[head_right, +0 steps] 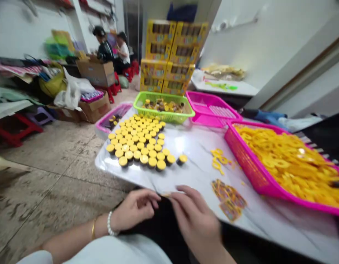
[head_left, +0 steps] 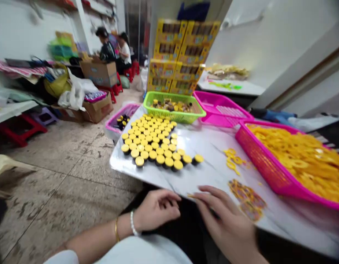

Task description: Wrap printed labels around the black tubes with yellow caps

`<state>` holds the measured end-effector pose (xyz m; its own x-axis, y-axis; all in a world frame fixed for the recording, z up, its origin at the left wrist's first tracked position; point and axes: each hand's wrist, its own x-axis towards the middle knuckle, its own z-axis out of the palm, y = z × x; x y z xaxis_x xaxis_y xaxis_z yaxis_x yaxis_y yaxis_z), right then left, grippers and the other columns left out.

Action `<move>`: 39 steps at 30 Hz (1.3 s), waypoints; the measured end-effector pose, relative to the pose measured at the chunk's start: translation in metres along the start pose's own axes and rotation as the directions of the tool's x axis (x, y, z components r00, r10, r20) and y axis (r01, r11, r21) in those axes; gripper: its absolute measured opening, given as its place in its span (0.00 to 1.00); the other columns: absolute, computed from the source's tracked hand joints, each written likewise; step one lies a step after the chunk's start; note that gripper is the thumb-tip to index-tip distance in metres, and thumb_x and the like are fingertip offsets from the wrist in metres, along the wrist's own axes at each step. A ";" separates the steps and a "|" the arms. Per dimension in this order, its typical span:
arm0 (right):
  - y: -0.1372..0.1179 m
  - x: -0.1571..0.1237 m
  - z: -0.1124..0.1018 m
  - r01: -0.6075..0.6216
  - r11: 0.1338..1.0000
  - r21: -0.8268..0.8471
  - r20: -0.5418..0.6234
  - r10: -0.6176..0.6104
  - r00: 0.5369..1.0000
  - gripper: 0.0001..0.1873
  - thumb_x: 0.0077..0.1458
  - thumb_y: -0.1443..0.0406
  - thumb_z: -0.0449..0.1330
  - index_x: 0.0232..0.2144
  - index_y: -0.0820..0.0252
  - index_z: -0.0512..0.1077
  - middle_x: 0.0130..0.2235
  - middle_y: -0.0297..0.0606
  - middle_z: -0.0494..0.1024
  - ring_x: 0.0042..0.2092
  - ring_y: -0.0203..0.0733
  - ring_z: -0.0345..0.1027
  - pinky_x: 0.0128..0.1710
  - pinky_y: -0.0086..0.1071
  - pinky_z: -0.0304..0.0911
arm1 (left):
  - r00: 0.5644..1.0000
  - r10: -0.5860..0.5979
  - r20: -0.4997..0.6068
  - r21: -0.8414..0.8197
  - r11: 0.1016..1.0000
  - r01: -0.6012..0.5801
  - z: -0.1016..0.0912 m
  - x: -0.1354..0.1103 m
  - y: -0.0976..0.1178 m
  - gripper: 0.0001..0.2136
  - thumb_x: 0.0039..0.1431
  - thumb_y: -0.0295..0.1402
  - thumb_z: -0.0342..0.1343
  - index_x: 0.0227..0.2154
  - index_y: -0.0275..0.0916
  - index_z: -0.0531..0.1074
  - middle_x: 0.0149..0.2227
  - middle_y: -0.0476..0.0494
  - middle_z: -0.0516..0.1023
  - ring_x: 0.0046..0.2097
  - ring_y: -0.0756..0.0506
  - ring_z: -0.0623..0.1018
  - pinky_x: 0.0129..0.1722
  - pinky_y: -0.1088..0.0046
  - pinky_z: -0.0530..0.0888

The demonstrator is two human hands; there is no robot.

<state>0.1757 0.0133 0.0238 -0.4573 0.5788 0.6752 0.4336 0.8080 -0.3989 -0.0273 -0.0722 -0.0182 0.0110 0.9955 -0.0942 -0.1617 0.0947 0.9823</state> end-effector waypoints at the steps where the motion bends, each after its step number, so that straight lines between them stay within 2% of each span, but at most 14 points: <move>1: -0.018 0.001 0.018 0.049 0.998 0.047 0.060 -0.052 0.997 0.10 0.60 0.70 0.62 0.41 0.53 0.79 0.40 0.41 0.81 0.38 0.41 0.79 0.40 0.32 0.76 | 0.999 0.028 -0.035 -0.018 0.999 -0.029 -0.003 -0.004 0.006 0.15 0.52 0.39 0.67 0.38 0.34 0.79 0.33 0.43 0.79 0.30 0.52 0.73 0.31 0.77 0.71; 4: -0.051 0.001 0.058 0.053 0.984 0.172 0.035 -0.059 0.998 0.10 0.61 0.73 0.60 0.40 0.56 0.78 0.38 0.40 0.80 0.37 0.38 0.78 0.39 0.30 0.76 | 0.977 0.075 -0.198 0.050 0.997 -0.066 -0.018 -0.013 0.018 0.12 0.56 0.40 0.65 0.30 0.35 0.78 0.30 0.45 0.75 0.30 0.51 0.71 0.28 0.77 0.70; 6: -0.059 0.001 0.070 0.009 0.974 0.225 0.011 -0.012 1.000 0.09 0.60 0.73 0.61 0.39 0.56 0.78 0.36 0.38 0.78 0.35 0.36 0.77 0.37 0.29 0.76 | 0.964 0.077 -0.254 0.070 0.996 -0.061 -0.028 -0.021 0.023 0.11 0.56 0.39 0.65 0.31 0.35 0.78 0.29 0.45 0.75 0.29 0.51 0.71 0.25 0.78 0.68; 10: -0.058 0.000 0.076 0.075 0.979 0.192 -0.030 -0.070 0.997 0.11 0.60 0.74 0.62 0.40 0.55 0.78 0.36 0.38 0.77 0.34 0.36 0.75 0.34 0.28 0.75 | 0.948 0.062 -0.313 0.047 0.998 -0.050 -0.036 -0.034 0.029 0.12 0.53 0.35 0.67 0.38 0.35 0.79 0.32 0.44 0.79 0.31 0.51 0.74 0.27 0.78 0.71; 13: -0.056 0.004 0.076 0.189 0.974 0.127 -0.069 -0.182 0.981 0.13 0.59 0.74 0.62 0.43 0.55 0.78 0.35 0.40 0.78 0.34 0.38 0.74 0.33 0.30 0.73 | 0.931 0.073 -0.358 0.025 0.997 -0.068 -0.033 -0.033 0.033 0.10 0.52 0.35 0.67 0.35 0.35 0.78 0.32 0.44 0.80 0.29 0.51 0.74 0.27 0.77 0.72; 17: -0.062 0.010 0.072 0.251 0.949 0.189 -0.048 -0.246 0.968 0.16 0.58 0.75 0.61 0.46 0.55 0.76 0.36 0.41 0.79 0.35 0.40 0.73 0.34 0.32 0.72 | 0.868 0.238 -0.436 0.195 0.966 -0.168 -0.030 -0.030 0.039 0.06 0.56 0.35 0.64 0.30 0.37 0.79 0.32 0.44 0.80 0.33 0.48 0.77 0.34 0.75 0.75; 20: -0.067 0.013 0.069 0.032 0.909 0.416 0.033 -0.051 0.998 0.24 0.55 0.72 0.63 0.54 0.56 0.70 0.44 0.44 0.77 0.39 0.41 0.74 0.38 0.33 0.73 | 0.835 0.330 -0.441 0.313 0.928 -0.202 -0.034 -0.032 0.039 0.08 0.57 0.36 0.63 0.27 0.38 0.78 0.31 0.44 0.79 0.35 0.47 0.78 0.37 0.74 0.75; 22: -0.067 0.018 0.069 -0.184 0.819 0.543 0.153 0.119 0.981 0.29 0.53 0.68 0.65 0.57 0.58 0.66 0.46 0.45 0.76 0.38 0.40 0.73 0.36 0.33 0.73 | 0.852 0.300 -0.429 0.274 0.942 -0.194 -0.038 -0.032 0.036 0.11 0.58 0.40 0.63 0.27 0.38 0.77 0.30 0.44 0.78 0.34 0.46 0.78 0.36 0.74 0.76; 25: -0.064 0.028 0.068 -0.470 0.674 0.569 0.414 0.259 0.873 0.09 0.53 0.63 0.63 0.38 0.61 0.74 0.33 0.37 0.76 0.30 0.36 0.68 0.29 0.29 0.66 | 0.923 0.189 -0.335 0.184 0.974 -0.133 -0.040 -0.029 0.031 0.15 0.58 0.45 0.62 0.29 0.37 0.77 0.27 0.46 0.76 0.28 0.49 0.75 0.28 0.76 0.73; 27: -0.063 0.034 0.066 -0.585 0.604 0.541 0.526 0.300 0.796 0.09 0.53 0.63 0.62 0.24 0.60 0.70 0.24 0.31 0.69 0.26 0.32 0.61 0.26 0.26 0.60 | 0.912 0.145 -0.384 0.115 0.987 -0.108 -0.038 -0.026 0.029 0.17 0.56 0.48 0.64 0.35 0.38 0.77 0.27 0.47 0.76 0.26 0.50 0.73 0.24 0.78 0.70; 30: -0.061 0.037 0.064 -0.570 0.642 0.513 0.444 0.369 0.816 0.14 0.53 0.61 0.61 0.19 0.59 0.65 0.21 0.28 0.64 0.25 0.31 0.56 0.24 0.26 0.53 | 0.883 0.065 -0.466 -0.003 0.997 -0.074 -0.029 -0.020 0.031 0.24 0.50 0.52 0.67 0.42 0.39 0.75 0.25 0.51 0.75 0.20 0.53 0.68 0.18 0.80 0.65; 33: -0.059 0.034 0.065 -0.583 0.655 0.480 0.369 0.452 0.812 0.22 0.58 0.54 0.59 0.18 0.59 0.64 0.19 0.29 0.64 0.24 0.32 0.56 0.23 0.26 0.52 | 0.917 -0.001 -0.398 0.016 1.000 0.008 -0.020 -0.019 0.036 0.24 0.49 0.54 0.66 0.32 0.36 0.74 0.20 0.51 0.71 0.17 0.54 0.66 0.14 0.81 0.60; 36: -0.056 0.027 0.068 -0.650 0.556 0.517 0.423 0.495 0.759 0.26 0.59 0.47 0.57 0.19 0.59 0.67 0.19 0.31 0.67 0.22 0.33 0.59 0.21 0.27 0.56 | 0.897 0.084 -0.434 0.073 0.996 -0.058 -0.019 -0.022 0.041 0.22 0.54 0.53 0.63 0.30 0.36 0.74 0.20 0.50 0.71 0.19 0.54 0.67 0.16 0.81 0.63; 39: -0.052 0.020 0.070 -0.643 0.548 0.535 0.399 0.507 0.764 0.26 0.60 0.46 0.59 0.22 0.60 0.71 0.21 0.32 0.71 0.23 0.34 0.63 0.23 0.27 0.60 | 0.831 0.179 -0.526 0.101 0.984 -0.148 -0.021 -0.028 0.043 0.19 0.55 0.50 0.64 0.35 0.37 0.75 0.24 0.51 0.72 0.20 0.54 0.68 0.18 0.80 0.65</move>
<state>0.0896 -0.0094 0.0150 -0.4398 0.8957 0.0659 0.1166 0.1297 -0.9847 -0.0556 -0.0960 0.0234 -0.5388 0.8424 0.0127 -0.0609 -0.0539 0.9967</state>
